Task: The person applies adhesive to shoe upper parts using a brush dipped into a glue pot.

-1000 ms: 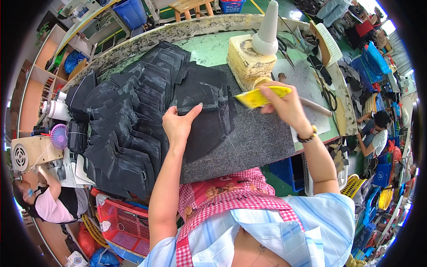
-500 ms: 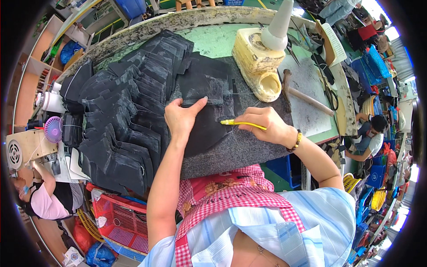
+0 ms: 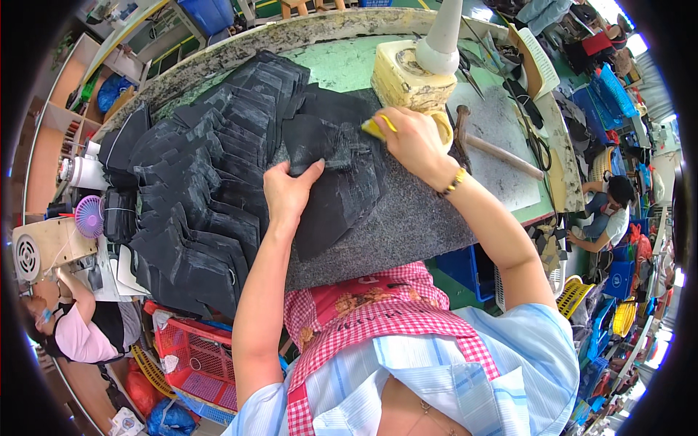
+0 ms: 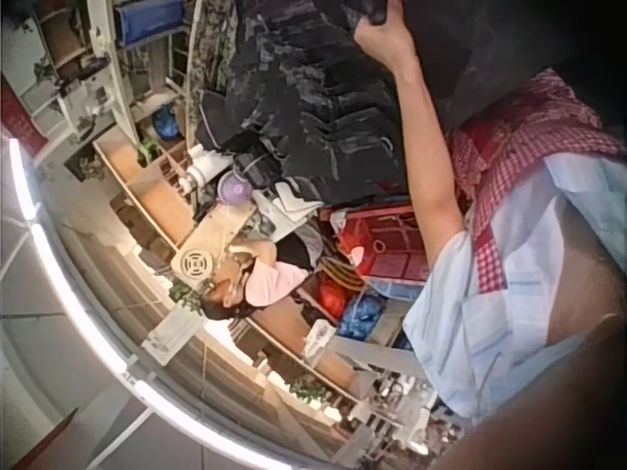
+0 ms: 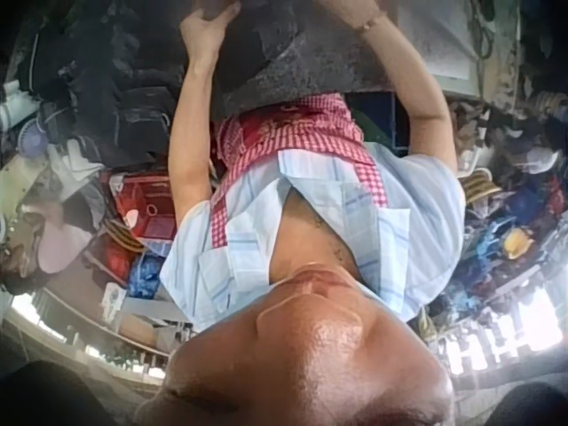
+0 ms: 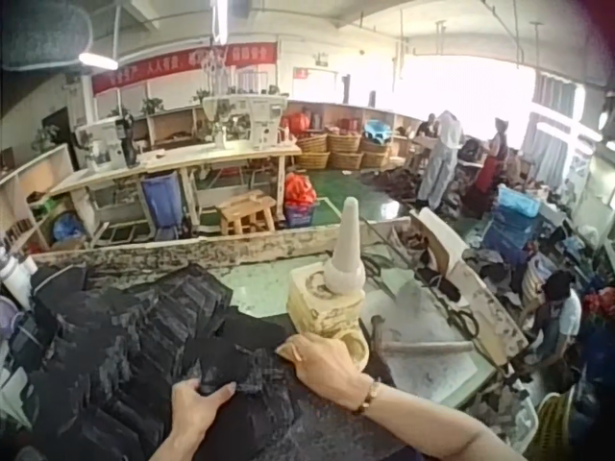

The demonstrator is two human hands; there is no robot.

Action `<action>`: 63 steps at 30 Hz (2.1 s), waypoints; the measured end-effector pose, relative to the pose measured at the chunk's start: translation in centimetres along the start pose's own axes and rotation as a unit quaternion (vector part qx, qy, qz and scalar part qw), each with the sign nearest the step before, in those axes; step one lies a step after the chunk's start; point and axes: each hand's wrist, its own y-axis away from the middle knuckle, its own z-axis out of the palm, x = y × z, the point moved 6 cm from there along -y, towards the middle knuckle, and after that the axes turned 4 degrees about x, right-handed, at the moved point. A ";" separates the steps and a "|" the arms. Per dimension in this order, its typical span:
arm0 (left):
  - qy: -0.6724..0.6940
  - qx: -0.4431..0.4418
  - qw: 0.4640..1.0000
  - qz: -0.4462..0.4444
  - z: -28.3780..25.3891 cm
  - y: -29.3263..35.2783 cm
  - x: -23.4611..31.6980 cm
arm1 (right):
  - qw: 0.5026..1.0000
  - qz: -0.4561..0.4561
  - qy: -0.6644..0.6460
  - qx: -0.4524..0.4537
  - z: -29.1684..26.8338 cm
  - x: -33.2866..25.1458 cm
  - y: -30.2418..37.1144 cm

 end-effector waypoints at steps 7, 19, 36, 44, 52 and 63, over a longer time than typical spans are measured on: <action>0.103 -0.001 0.994 -0.039 -0.3 0.5 -0.3 | 0.988 -0.119 -0.060 -0.083 0.6 -1.9 1.2; 0.123 -0.048 0.983 -0.125 -0.5 -0.6 -0.9 | 0.983 -0.005 -0.125 -0.133 -3.0 -2.6 4.4; 0.262 -0.145 0.943 -0.147 -1.1 2.8 -1.7 | 0.991 0.093 -0.082 -0.042 0.2 0.5 1.4; 0.186 -0.056 0.974 -0.120 -1.3 2.8 -1.1 | 0.998 0.022 0.008 -0.050 2.6 0.2 -4.1; 0.111 -0.057 0.989 -0.082 -1.0 1.3 -1.1 | 0.950 -0.167 -0.077 -0.252 -3.2 -5.3 7.8; 0.103 -0.048 0.993 -0.033 -0.6 1.5 -0.2 | 0.983 0.031 -0.149 -0.102 -1.6 -1.2 5.7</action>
